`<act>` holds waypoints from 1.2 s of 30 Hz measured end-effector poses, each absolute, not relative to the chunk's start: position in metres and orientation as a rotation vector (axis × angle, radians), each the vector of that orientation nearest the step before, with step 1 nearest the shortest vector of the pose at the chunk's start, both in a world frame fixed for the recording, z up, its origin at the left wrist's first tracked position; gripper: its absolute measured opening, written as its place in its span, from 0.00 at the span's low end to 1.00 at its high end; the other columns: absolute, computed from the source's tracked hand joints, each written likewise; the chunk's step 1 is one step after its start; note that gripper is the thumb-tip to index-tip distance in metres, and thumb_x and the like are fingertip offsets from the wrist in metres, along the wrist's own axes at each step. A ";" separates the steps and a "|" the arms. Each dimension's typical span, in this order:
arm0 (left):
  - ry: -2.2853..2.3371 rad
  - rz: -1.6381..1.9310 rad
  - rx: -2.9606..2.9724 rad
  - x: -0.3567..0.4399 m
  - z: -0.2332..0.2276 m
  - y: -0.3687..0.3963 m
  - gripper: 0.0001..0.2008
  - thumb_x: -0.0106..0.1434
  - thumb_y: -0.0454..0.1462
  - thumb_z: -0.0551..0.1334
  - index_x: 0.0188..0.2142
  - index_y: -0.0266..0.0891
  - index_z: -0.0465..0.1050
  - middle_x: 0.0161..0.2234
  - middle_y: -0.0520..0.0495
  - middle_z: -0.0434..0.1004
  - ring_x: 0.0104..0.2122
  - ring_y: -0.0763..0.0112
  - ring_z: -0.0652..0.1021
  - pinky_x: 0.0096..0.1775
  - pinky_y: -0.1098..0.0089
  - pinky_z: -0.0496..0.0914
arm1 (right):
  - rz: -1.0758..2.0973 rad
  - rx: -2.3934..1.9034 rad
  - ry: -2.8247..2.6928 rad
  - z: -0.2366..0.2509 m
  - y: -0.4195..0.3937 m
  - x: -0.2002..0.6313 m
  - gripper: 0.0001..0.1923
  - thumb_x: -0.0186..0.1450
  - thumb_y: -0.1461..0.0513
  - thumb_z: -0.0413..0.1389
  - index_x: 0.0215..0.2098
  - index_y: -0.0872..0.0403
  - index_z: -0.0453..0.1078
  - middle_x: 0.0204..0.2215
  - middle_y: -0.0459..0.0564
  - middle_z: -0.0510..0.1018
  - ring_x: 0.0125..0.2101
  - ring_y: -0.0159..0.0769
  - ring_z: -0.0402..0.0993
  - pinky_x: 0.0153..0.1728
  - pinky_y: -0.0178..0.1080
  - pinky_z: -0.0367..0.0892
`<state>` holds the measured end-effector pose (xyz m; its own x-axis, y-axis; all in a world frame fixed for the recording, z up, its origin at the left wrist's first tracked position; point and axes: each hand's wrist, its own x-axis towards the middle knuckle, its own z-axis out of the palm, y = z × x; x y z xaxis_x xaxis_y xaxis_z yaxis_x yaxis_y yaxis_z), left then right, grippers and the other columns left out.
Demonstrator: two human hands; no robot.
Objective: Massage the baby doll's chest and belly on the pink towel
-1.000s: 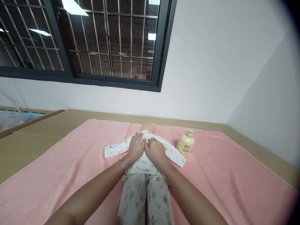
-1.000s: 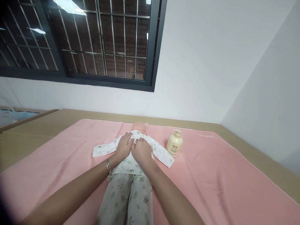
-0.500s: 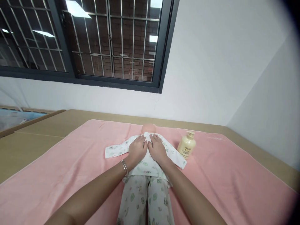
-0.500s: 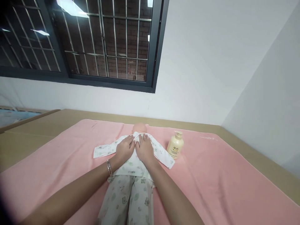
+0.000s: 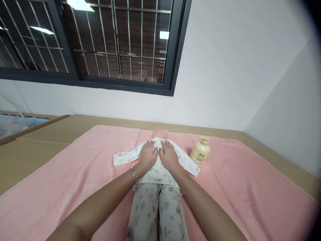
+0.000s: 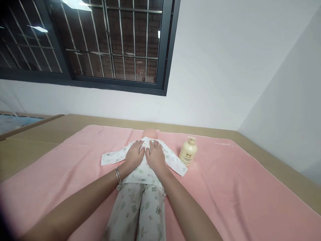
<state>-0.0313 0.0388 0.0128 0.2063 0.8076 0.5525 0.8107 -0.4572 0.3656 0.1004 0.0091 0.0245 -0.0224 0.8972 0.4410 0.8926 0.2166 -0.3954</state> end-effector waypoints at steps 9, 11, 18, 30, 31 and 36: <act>-1.654 -1.124 -2.447 -0.031 0.014 0.037 0.20 0.66 0.36 0.52 0.56 0.33 0.68 0.56 0.40 0.71 0.59 0.56 0.67 0.61 0.56 0.60 | 0.033 -1.635 -1.873 0.023 0.009 0.099 0.25 0.70 0.60 0.42 0.62 0.63 0.61 0.62 0.64 0.61 0.63 0.48 0.54 0.63 0.47 0.48; -1.652 -1.136 -2.444 -0.032 0.014 0.037 0.20 0.66 0.37 0.52 0.55 0.34 0.68 0.56 0.40 0.71 0.59 0.56 0.67 0.61 0.56 0.61 | -0.018 -1.638 -1.833 0.023 0.007 0.097 0.27 0.69 0.60 0.43 0.63 0.63 0.58 0.65 0.65 0.55 0.65 0.50 0.49 0.62 0.49 0.48; -1.583 -1.205 -2.416 -0.034 0.006 0.042 0.21 0.68 0.38 0.48 0.57 0.34 0.66 0.57 0.39 0.70 0.60 0.55 0.66 0.61 0.51 0.60 | -0.172 -1.530 -1.937 0.019 0.006 0.098 0.27 0.70 0.59 0.44 0.65 0.59 0.56 0.67 0.61 0.51 0.66 0.50 0.43 0.63 0.54 0.46; -1.593 -1.278 -2.388 -0.034 0.007 0.039 0.22 0.70 0.39 0.46 0.59 0.32 0.63 0.59 0.38 0.67 0.63 0.52 0.61 0.62 0.50 0.55 | -0.204 -1.566 -1.899 0.021 0.005 0.097 0.27 0.67 0.59 0.46 0.64 0.59 0.57 0.65 0.61 0.55 0.65 0.49 0.47 0.62 0.53 0.47; -1.587 -1.289 -2.382 -0.034 0.006 0.039 0.22 0.70 0.39 0.46 0.58 0.32 0.63 0.59 0.38 0.67 0.63 0.53 0.61 0.63 0.50 0.55 | -0.236 -1.577 -1.852 0.021 0.004 0.096 0.29 0.67 0.59 0.47 0.65 0.60 0.56 0.66 0.61 0.53 0.66 0.50 0.45 0.62 0.53 0.46; -1.608 -1.299 -2.344 -0.038 0.003 0.038 0.22 0.69 0.39 0.47 0.57 0.32 0.65 0.58 0.37 0.69 0.62 0.52 0.62 0.62 0.49 0.56 | -0.169 -1.576 -1.917 0.017 0.006 0.097 0.24 0.67 0.61 0.45 0.60 0.59 0.63 0.61 0.61 0.63 0.62 0.48 0.55 0.62 0.53 0.48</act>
